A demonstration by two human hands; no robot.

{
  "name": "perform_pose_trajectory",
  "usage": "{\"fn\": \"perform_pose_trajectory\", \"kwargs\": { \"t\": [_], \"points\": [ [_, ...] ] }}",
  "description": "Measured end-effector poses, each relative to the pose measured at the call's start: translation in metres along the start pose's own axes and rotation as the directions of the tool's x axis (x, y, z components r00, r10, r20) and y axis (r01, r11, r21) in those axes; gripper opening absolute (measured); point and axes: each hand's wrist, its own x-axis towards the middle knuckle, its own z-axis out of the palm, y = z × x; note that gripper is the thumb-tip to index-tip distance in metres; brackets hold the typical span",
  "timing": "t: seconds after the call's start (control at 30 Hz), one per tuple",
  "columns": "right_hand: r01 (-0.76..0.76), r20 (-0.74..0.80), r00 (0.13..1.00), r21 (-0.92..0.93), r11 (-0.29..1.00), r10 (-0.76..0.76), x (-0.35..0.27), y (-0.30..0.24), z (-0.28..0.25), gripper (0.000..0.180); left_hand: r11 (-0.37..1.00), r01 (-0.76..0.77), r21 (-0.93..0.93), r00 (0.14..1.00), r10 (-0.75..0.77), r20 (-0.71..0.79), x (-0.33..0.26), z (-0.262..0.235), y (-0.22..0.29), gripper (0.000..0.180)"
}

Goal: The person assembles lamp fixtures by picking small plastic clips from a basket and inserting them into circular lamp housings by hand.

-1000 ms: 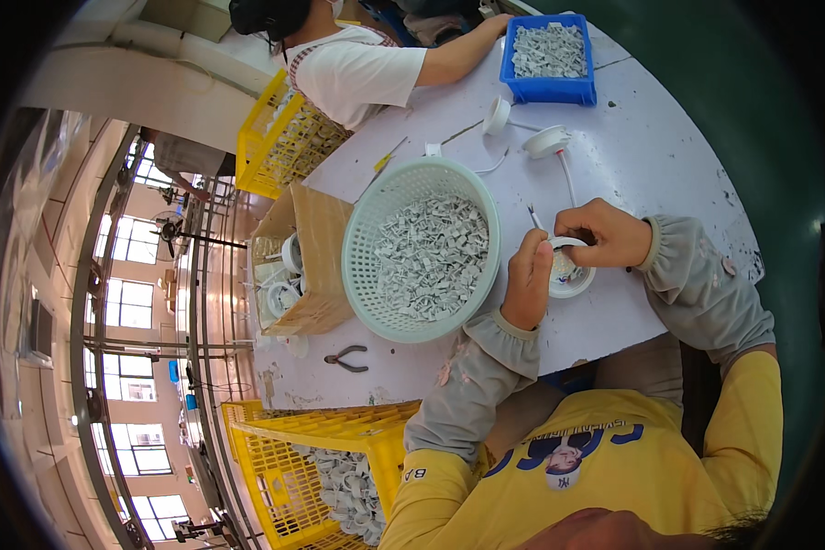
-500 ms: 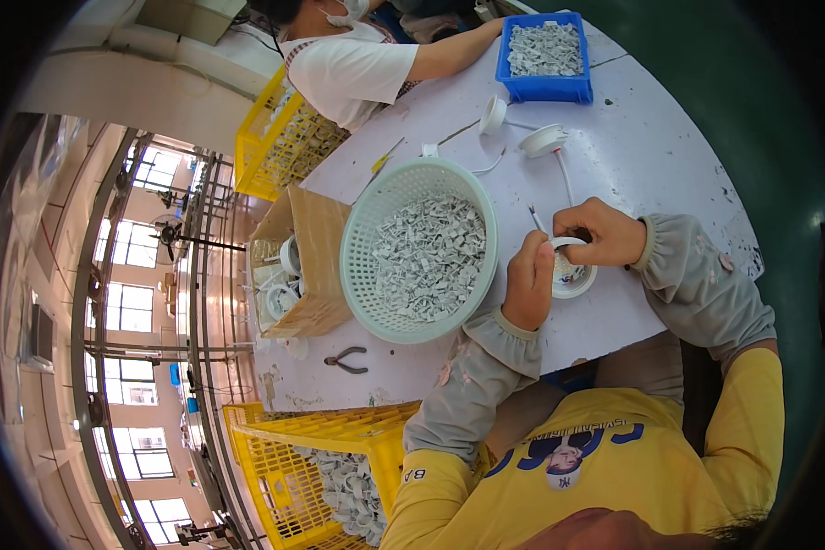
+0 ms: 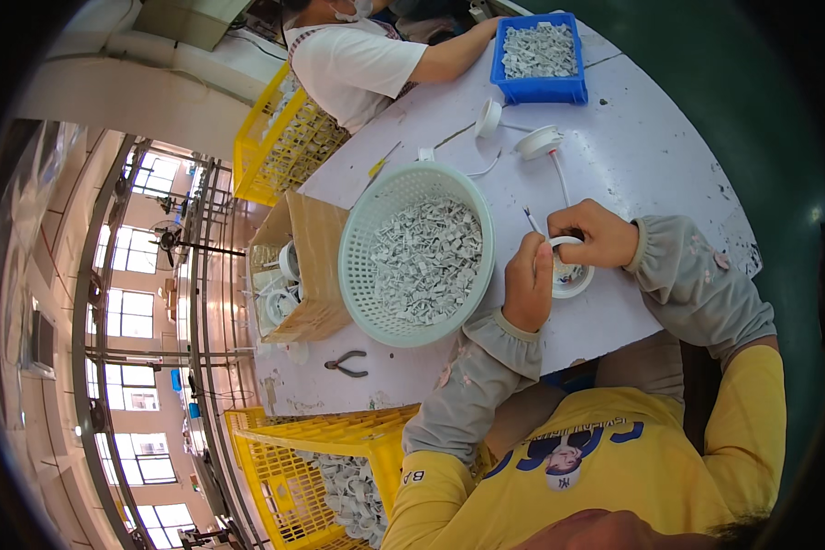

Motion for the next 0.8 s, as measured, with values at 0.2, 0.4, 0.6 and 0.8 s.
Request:
{"fn": "perform_pose_trajectory", "kwargs": {
  "t": [0.2,0.4,0.6,0.8],
  "points": [
    [-0.016,0.001,1.000,0.099,0.995,0.016,0.001,0.000,0.001,0.015,0.990,0.049,-0.132,0.999,-0.049,0.001,0.002,-0.001,0.001,0.023],
    [0.004,0.007,1.000,0.072,0.997,-0.004,-0.002,-0.005,-0.001,0.013,0.972,0.075,-0.223,0.997,-0.072,0.022,0.000,-0.004,0.006,0.022],
    [-0.003,0.036,0.999,0.066,0.998,0.000,-0.001,-0.006,-0.003,0.013,0.969,0.076,-0.237,0.997,-0.067,0.047,0.000,-0.005,0.004,0.023],
    [-0.016,0.034,0.999,0.068,0.998,0.014,-0.003,-0.012,-0.003,0.011,0.959,0.069,-0.274,0.996,-0.052,0.069,0.000,-0.006,0.003,0.024]
  ]
}}
